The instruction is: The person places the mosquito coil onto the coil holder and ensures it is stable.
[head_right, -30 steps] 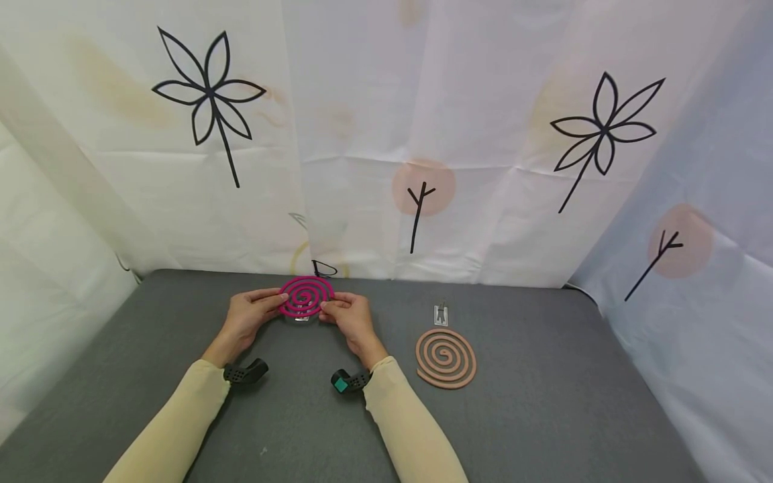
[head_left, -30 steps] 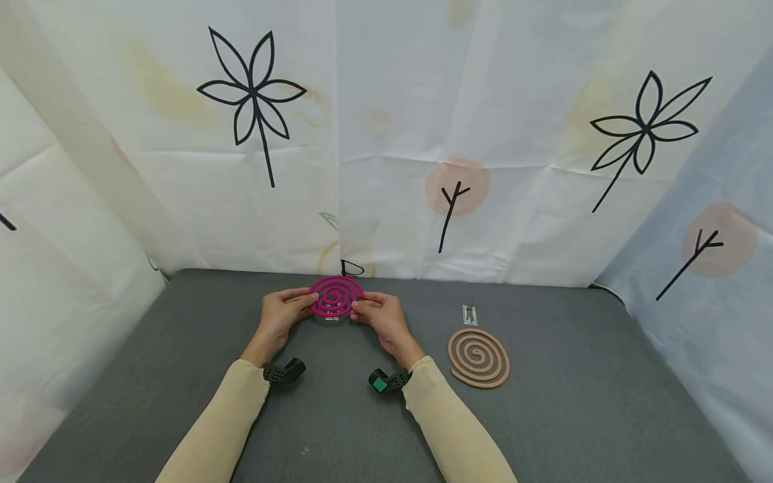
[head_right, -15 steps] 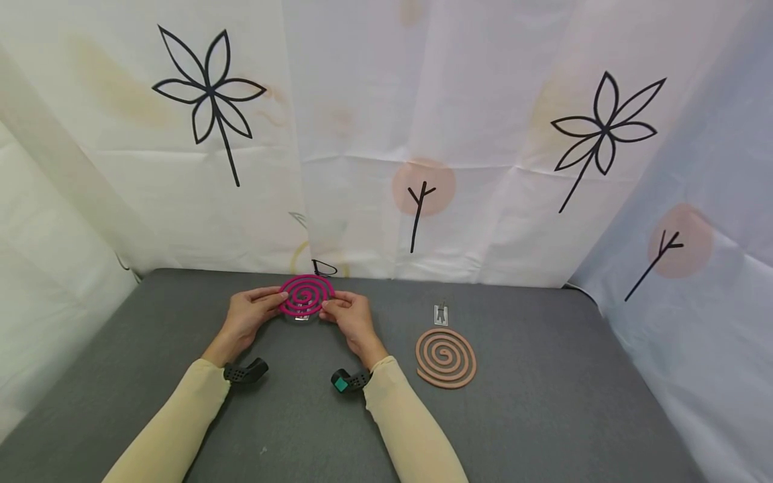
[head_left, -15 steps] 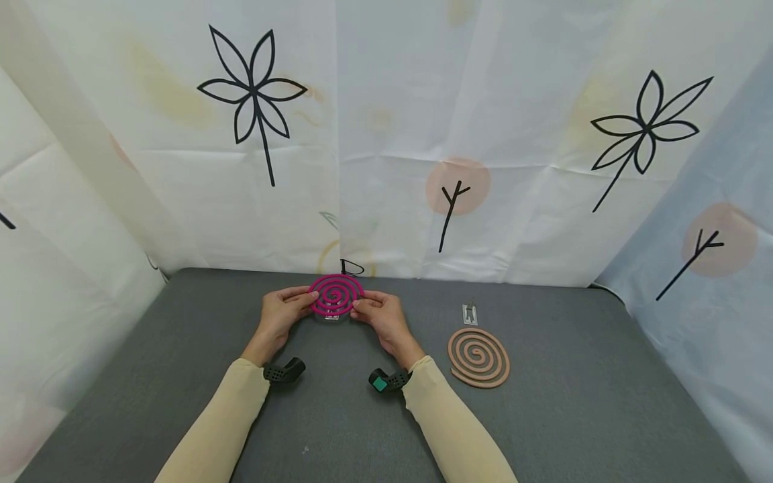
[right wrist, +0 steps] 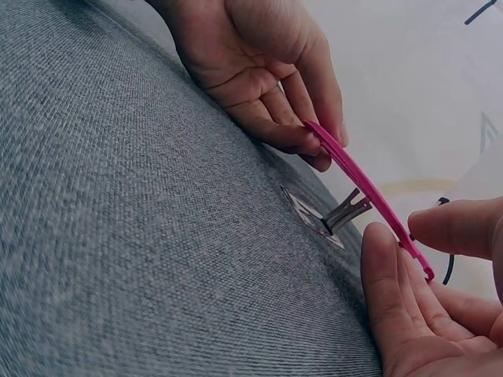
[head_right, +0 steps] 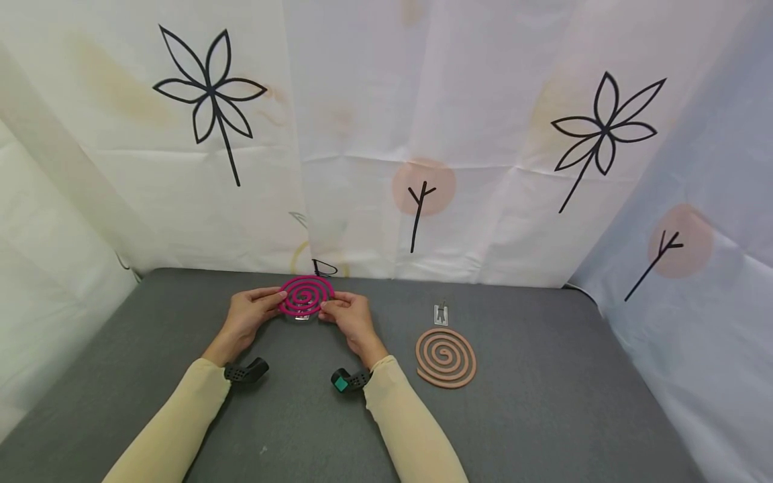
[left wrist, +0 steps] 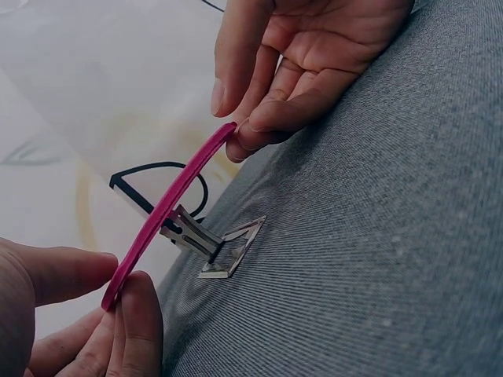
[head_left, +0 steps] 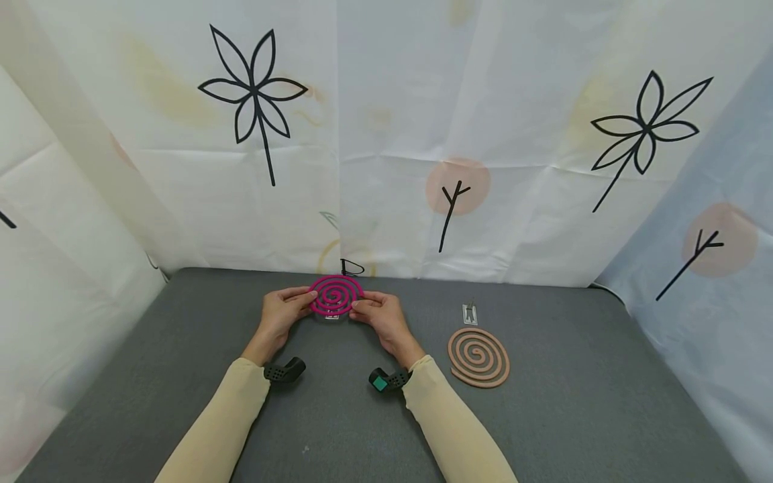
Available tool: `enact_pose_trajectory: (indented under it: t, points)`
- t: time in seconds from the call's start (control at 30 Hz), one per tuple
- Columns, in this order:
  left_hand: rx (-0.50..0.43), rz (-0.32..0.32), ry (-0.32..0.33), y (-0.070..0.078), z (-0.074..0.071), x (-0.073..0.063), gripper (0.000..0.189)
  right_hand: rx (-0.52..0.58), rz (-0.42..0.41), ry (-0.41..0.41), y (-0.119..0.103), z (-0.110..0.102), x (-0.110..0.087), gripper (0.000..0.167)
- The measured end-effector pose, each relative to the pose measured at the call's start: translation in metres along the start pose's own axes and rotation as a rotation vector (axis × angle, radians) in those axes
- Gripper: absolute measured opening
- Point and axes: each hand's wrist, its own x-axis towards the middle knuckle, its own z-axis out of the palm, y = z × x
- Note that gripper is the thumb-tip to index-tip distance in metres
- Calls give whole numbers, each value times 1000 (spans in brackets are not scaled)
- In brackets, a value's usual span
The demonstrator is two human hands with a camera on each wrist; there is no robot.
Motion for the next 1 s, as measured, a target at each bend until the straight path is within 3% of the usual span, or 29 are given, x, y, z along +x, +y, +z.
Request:
enact_pose_trajectory:
  t: [1.0]
  points:
    - [46,-1,-15,1,1,0,39,-28,21,16,-3,3,-1,48]
